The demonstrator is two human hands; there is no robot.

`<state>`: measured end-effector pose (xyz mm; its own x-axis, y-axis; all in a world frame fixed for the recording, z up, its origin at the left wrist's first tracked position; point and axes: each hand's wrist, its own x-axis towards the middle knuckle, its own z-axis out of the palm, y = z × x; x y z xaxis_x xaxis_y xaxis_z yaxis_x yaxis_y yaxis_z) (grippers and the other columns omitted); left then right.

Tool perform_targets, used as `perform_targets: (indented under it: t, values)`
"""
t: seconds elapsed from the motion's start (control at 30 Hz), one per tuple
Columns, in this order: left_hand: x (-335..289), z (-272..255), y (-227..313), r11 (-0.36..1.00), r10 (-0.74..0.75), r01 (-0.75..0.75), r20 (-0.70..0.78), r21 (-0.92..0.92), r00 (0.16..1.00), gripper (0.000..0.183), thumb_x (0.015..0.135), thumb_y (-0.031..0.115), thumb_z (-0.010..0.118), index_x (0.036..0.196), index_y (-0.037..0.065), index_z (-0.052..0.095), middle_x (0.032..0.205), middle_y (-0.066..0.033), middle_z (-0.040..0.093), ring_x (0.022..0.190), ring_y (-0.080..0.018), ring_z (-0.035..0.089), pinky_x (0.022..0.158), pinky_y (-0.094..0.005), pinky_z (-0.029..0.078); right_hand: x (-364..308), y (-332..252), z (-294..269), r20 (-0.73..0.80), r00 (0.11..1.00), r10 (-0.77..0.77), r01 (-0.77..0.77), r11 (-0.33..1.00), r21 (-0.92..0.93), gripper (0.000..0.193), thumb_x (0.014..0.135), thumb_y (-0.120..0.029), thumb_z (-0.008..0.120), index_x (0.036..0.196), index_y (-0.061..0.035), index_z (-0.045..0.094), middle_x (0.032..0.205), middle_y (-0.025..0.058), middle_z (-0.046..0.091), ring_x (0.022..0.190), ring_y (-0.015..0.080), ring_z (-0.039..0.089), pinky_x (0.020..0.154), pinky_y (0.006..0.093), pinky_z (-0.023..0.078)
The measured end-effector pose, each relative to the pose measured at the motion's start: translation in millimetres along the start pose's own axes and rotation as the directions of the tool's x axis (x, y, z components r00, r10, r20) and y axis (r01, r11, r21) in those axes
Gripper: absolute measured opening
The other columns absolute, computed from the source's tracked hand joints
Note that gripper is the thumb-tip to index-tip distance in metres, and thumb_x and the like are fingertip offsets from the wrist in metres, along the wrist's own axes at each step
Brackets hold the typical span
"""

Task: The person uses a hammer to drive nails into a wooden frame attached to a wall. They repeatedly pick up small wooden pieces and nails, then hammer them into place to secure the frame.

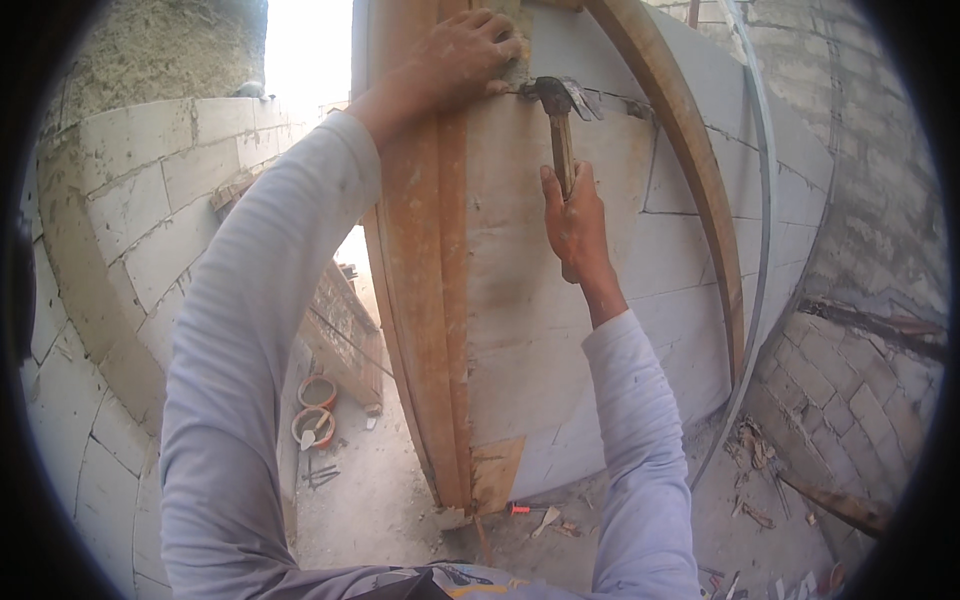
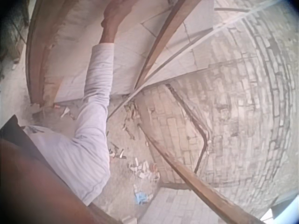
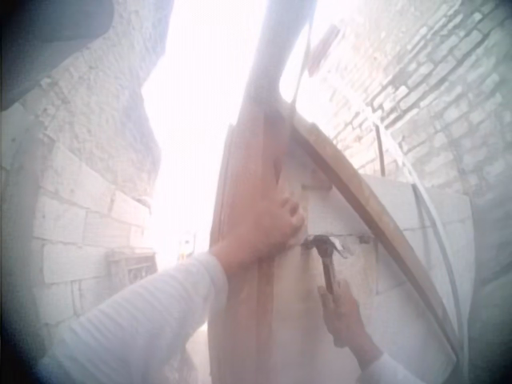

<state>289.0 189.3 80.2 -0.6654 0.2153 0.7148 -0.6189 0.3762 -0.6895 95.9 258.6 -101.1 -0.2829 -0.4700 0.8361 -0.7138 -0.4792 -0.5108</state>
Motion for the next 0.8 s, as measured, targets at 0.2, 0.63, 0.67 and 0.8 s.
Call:
perform_targets:
  t: [0.2, 0.63, 0.67, 0.8]
  values:
    - [-10, 15, 7, 0.999, 0.027, -0.026, -0.036, 0.041, 0.999, 0.034, 0.085, 0.026, 0.076, 0.116, 0.014, 0.069, 0.125, -0.0059, 0.063, 0.124, -0.0271, 0.057, 0.106, -0.0407, 0.047, -17, -11, -11, 0.04, 0.994, 0.105, -0.107, 0.993, 0.043, 0.038, 0.106, -0.037, 0.057, 0.112, -0.0006, 0.049, 0.083, 0.0172, 0.062, 0.073, 0.0232, 0.057, 0.07, 0.0402, 0.048]
    - [-27, 10, 23, 0.996, 0.088, -0.088, -0.08, 0.01, 0.993, 0.021, 0.092, 0.012, 0.06, 0.107, 0.012, 0.074, 0.12, -0.0061, 0.066, 0.124, -0.0254, 0.056, 0.117, -0.0413, 0.039, -123, 33, -35, 0.013, 0.981, 0.194, -0.195, 0.972, 0.13, 0.037, 0.106, -0.039, 0.059, 0.111, -0.003, 0.054, 0.087, 0.0091, 0.06, 0.079, 0.0168, 0.056, 0.075, 0.0358, 0.049]
    - [-28, 10, 23, 0.996, 0.09, -0.088, -0.062, 0.026, 0.994, 0.023, 0.092, 0.011, 0.06, 0.109, 0.012, 0.074, 0.121, -0.0057, 0.066, 0.124, -0.0249, 0.056, 0.116, -0.0409, 0.039, -127, 34, -37, 0.012, 0.981, 0.195, -0.195, 0.973, 0.127, 0.038, 0.106, -0.04, 0.059, 0.111, -0.003, 0.054, 0.088, 0.0093, 0.06, 0.08, 0.017, 0.057, 0.075, 0.0358, 0.049]
    - [-29, 5, 22, 0.991, 0.106, -0.11, 0.055, 0.08, 0.993, 0.029, 0.094, 0.015, 0.059, 0.12, 0.017, 0.073, 0.133, -0.0059, 0.061, 0.128, -0.0236, 0.054, 0.114, -0.0421, 0.039, -141, 43, -41, 0.052, 0.97, 0.236, -0.241, 0.963, 0.12, 0.042, 0.106, -0.044, 0.058, 0.113, -0.0029, 0.054, 0.087, 0.0095, 0.061, 0.08, 0.0169, 0.058, 0.075, 0.036, 0.049]
